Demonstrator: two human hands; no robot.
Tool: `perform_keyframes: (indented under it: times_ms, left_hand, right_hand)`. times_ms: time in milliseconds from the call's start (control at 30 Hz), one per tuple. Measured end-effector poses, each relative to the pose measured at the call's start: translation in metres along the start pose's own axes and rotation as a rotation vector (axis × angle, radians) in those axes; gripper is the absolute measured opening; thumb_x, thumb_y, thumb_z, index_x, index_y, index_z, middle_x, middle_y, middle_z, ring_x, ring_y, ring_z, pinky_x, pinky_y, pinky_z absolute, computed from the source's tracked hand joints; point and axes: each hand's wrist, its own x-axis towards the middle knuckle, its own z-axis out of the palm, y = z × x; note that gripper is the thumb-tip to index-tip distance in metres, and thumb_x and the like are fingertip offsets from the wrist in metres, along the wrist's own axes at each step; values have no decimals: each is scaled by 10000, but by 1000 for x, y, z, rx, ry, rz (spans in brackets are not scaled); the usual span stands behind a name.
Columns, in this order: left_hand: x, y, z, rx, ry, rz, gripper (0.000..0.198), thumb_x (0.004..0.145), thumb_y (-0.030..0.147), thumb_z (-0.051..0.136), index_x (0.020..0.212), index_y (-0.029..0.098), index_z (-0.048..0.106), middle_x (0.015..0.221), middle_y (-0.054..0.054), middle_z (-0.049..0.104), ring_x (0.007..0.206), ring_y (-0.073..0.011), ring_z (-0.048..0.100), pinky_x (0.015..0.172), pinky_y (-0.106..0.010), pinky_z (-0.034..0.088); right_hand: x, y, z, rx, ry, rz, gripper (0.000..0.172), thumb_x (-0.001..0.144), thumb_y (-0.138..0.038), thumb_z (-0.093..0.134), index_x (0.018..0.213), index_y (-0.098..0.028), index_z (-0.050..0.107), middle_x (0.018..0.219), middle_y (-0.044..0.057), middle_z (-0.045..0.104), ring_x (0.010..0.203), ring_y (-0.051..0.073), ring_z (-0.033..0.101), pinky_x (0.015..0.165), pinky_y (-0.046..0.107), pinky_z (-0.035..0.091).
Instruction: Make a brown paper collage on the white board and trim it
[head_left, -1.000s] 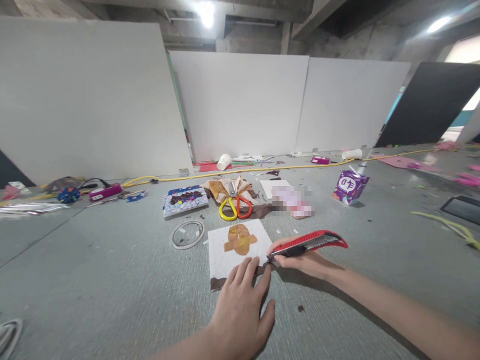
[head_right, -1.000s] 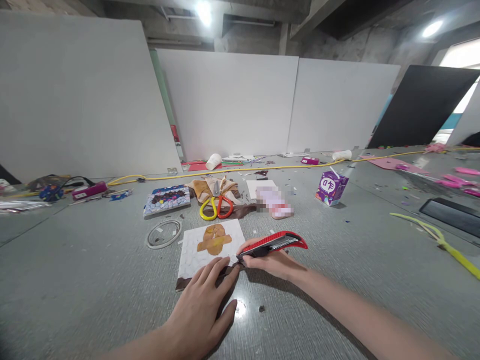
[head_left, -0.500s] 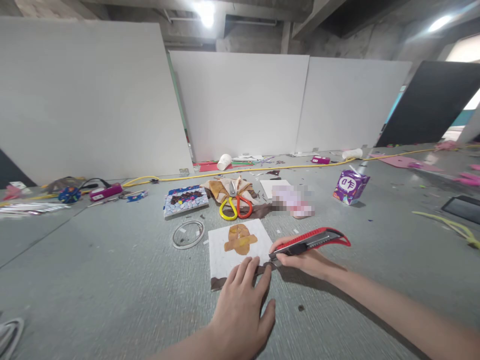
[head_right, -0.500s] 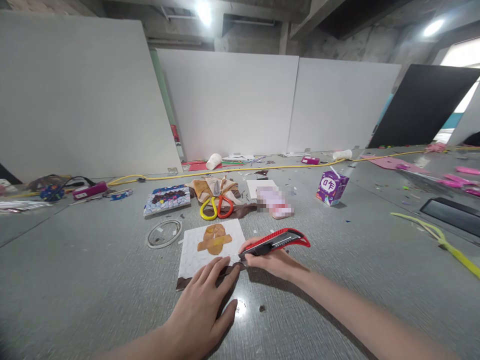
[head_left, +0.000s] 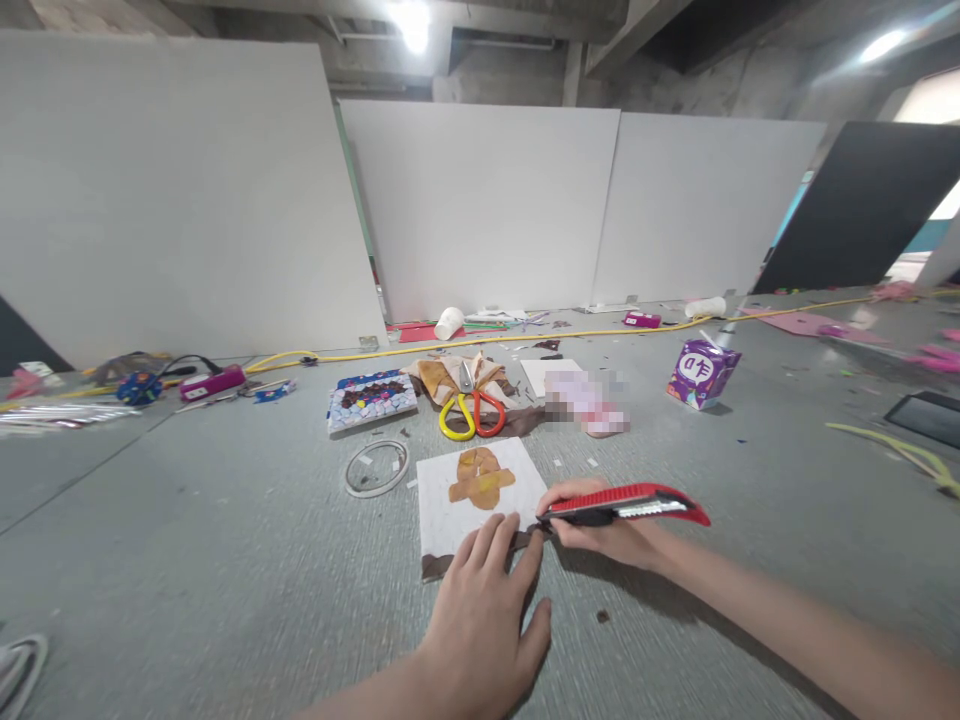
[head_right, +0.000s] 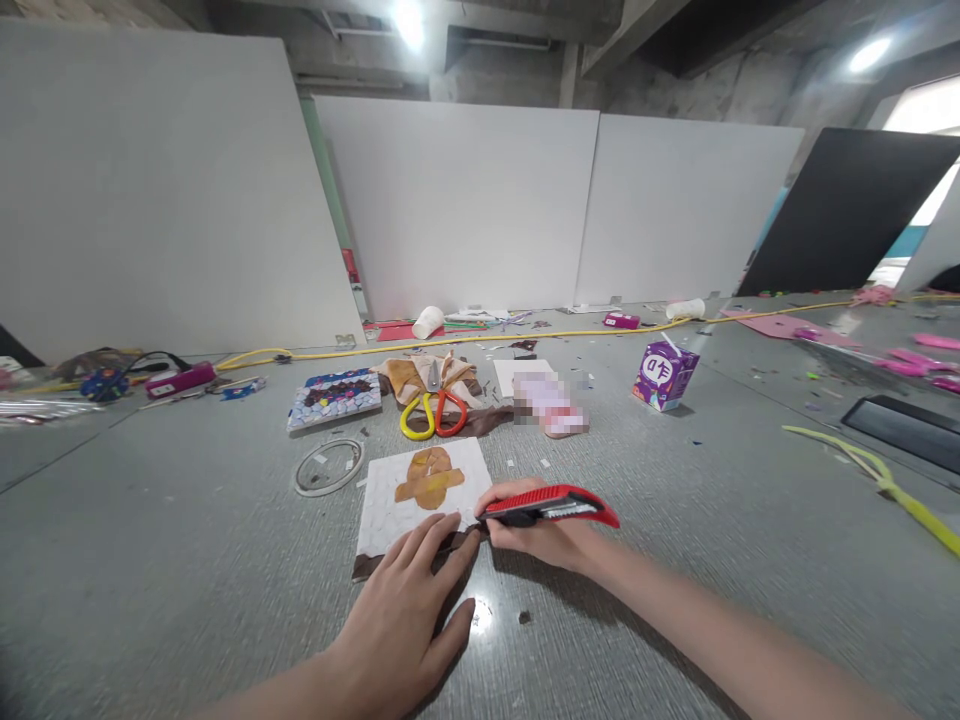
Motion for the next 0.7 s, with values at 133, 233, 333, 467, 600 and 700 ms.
perform_keyframes:
  times_ms: [133,233,333,467,600,700]
  left_hand:
    - [0,0,1,3,0,-3,510,811,322,418,1300,194,353,1328,-141,361,1220,-307,302,961,-479,313]
    - [0,-1,2,9,0,-3,513,812,327,417,1303,197,346,1333,-138,356,1223,-305,298,965,-479,309]
    - [1,-1,3,16,2,-2,514,813,332,417,1305,201,342,1335,-135,354,1224,-304,299,963,-480,313]
    - [0,-1,3,22,7,0,510,816,330,413,1305,204,343,1336,-134,352,1223,-305,299,960,-481,318]
    - [0,-2,3,25,6,4,511,817,337,410,1305,199,343,1331,-137,358,1220,-303,303,962,-479,316]
    - [0,-2,4,28,12,5,511,818,338,410,1305,201,341,1328,-135,362,1219,-302,304,960,-477,317]
  right_hand:
    - [-2,1,-1,70,22,88,128,704,-181,500,794,-188,591,721,-8,583,669,135,519,620,232,407]
    - [-3,4,-1,77,23,91,119,708,-188,501,794,-183,584,717,-11,567,661,128,506,609,223,401]
    - [-4,5,0,52,12,53,130,725,-191,489,821,-185,578,735,-8,578,670,126,514,624,224,404]
    - [-2,2,2,-67,-17,-5,120,704,-155,498,790,-185,576,724,-9,599,667,129,532,638,229,403]
    - [0,-1,3,-137,-11,7,109,688,-137,505,753,-186,577,720,-9,611,661,130,538,630,229,400]
    - [-2,2,2,-60,1,6,115,721,-166,486,794,-190,571,735,-9,593,678,129,529,640,230,401]
